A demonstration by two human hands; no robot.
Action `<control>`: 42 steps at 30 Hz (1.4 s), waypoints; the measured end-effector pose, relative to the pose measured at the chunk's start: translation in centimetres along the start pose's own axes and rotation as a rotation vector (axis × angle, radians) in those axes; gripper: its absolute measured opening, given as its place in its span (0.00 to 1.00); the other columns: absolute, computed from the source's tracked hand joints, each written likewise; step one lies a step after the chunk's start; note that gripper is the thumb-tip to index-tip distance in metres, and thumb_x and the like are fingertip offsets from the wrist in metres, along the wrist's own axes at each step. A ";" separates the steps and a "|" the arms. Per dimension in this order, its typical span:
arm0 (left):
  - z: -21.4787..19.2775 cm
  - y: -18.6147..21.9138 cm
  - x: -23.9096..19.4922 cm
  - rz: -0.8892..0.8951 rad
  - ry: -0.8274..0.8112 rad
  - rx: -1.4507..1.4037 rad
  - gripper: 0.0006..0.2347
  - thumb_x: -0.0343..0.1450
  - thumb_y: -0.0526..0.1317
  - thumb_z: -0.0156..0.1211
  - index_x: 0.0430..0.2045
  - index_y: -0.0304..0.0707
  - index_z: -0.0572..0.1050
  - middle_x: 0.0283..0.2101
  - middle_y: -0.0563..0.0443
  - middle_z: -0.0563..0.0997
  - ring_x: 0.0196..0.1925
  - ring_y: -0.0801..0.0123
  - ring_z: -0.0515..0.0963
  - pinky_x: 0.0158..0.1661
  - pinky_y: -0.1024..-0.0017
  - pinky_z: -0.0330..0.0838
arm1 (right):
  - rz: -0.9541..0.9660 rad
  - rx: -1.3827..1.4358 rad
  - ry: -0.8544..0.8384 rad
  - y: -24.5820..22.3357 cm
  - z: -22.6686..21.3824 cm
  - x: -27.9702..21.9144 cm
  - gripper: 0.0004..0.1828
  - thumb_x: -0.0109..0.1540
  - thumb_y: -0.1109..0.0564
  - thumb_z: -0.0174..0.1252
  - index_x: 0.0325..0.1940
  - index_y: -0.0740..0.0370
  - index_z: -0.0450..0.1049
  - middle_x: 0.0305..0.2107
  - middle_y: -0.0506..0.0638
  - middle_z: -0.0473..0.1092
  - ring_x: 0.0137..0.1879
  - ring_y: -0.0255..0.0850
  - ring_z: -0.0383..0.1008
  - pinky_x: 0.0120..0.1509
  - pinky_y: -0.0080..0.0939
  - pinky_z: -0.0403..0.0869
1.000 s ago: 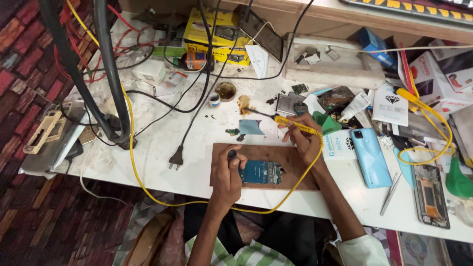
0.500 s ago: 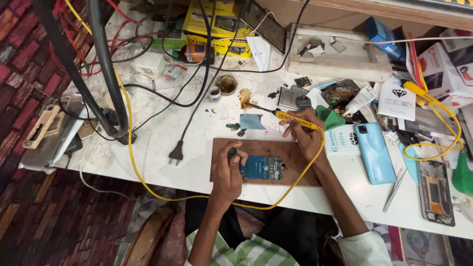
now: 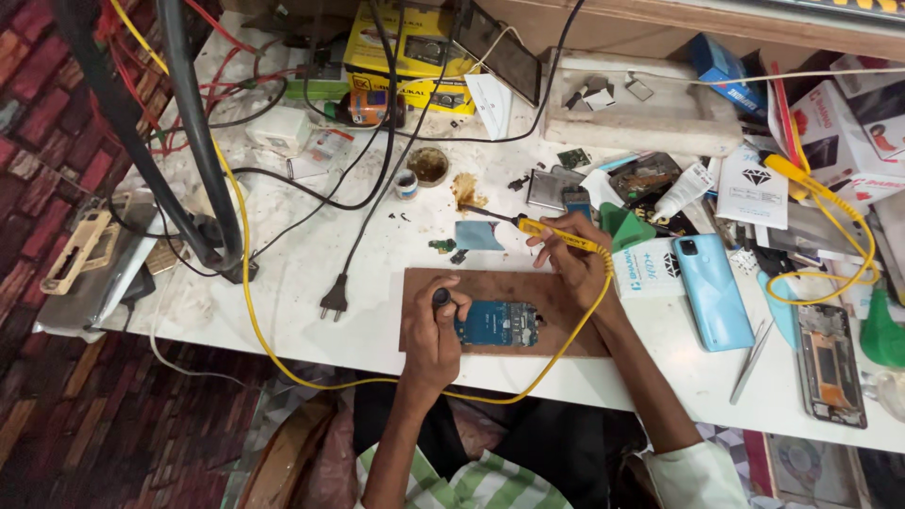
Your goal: The person uses a soldering iron and a screwdriver to work on a blue circuit board placed on a wooden block. They repeatedly apply heat to specific points on the board while holding it steady, occasionally adjusting the board's position. The workspace is cluttered with various electronic parts and tools.
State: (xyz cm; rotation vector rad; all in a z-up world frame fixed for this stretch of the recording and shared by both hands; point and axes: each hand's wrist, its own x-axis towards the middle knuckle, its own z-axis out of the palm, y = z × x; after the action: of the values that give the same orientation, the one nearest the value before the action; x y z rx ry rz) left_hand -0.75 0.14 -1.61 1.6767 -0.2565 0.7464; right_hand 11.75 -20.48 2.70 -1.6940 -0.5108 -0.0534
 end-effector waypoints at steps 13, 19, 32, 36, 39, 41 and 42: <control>-0.2 -0.1 0.1 0.010 -0.017 0.020 0.14 0.84 0.43 0.38 0.58 0.31 0.64 0.28 0.48 0.76 0.28 0.71 0.74 0.35 0.71 0.73 | -0.007 0.027 0.013 -0.7 0.3 -0.2 0.10 0.71 0.58 0.52 0.47 0.71 0.70 0.35 0.58 0.78 0.31 0.32 0.74 0.30 0.29 0.65; -0.2 0.2 0.2 0.016 -0.017 0.022 0.14 0.84 0.43 0.38 0.58 0.31 0.64 0.27 0.49 0.76 0.27 0.72 0.74 0.35 0.71 0.73 | -0.057 0.035 -0.017 -0.4 0.2 -0.1 0.10 0.72 0.58 0.53 0.45 0.72 0.70 0.35 0.59 0.78 0.31 0.33 0.74 0.33 0.29 0.69; -0.2 0.4 0.2 0.055 -0.006 0.018 0.14 0.85 0.43 0.38 0.58 0.31 0.63 0.27 0.49 0.75 0.28 0.70 0.74 0.44 0.68 0.76 | -0.035 0.062 0.020 -0.4 0.1 -0.3 0.09 0.71 0.60 0.51 0.46 0.71 0.69 0.35 0.58 0.77 0.32 0.33 0.74 0.33 0.29 0.67; -0.1 0.4 0.2 0.009 -0.004 0.020 0.14 0.84 0.43 0.39 0.58 0.32 0.64 0.28 0.49 0.75 0.28 0.70 0.74 0.39 0.70 0.74 | -0.017 0.109 0.035 -0.6 0.0 -0.2 0.09 0.71 0.60 0.50 0.47 0.71 0.69 0.35 0.57 0.77 0.31 0.32 0.73 0.30 0.29 0.64; -0.1 0.4 0.0 0.048 -0.003 0.021 0.13 0.85 0.43 0.38 0.58 0.33 0.63 0.28 0.50 0.75 0.28 0.71 0.73 0.40 0.70 0.74 | -0.023 0.050 0.008 -0.7 0.1 -0.3 0.09 0.70 0.59 0.50 0.47 0.70 0.70 0.35 0.57 0.77 0.32 0.32 0.74 0.31 0.28 0.65; -0.1 0.3 0.0 0.033 -0.005 0.016 0.13 0.85 0.43 0.38 0.58 0.32 0.63 0.28 0.50 0.75 0.29 0.71 0.73 0.38 0.70 0.73 | -0.013 0.004 0.023 -0.7 0.1 -0.3 0.09 0.70 0.59 0.51 0.46 0.71 0.70 0.34 0.57 0.77 0.31 0.32 0.73 0.30 0.28 0.65; -0.1 0.3 0.0 0.022 -0.007 0.011 0.13 0.85 0.43 0.38 0.58 0.32 0.63 0.28 0.49 0.75 0.28 0.71 0.73 0.36 0.70 0.73 | -0.007 -0.018 0.030 -0.7 0.1 -0.3 0.09 0.71 0.59 0.52 0.45 0.71 0.70 0.33 0.57 0.77 0.30 0.32 0.73 0.30 0.28 0.65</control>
State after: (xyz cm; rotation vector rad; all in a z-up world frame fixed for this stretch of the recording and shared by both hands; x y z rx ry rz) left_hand -0.92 0.18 -1.39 1.6894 -0.2767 0.7593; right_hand 11.16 -20.37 3.24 -1.7070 -0.4953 -0.0882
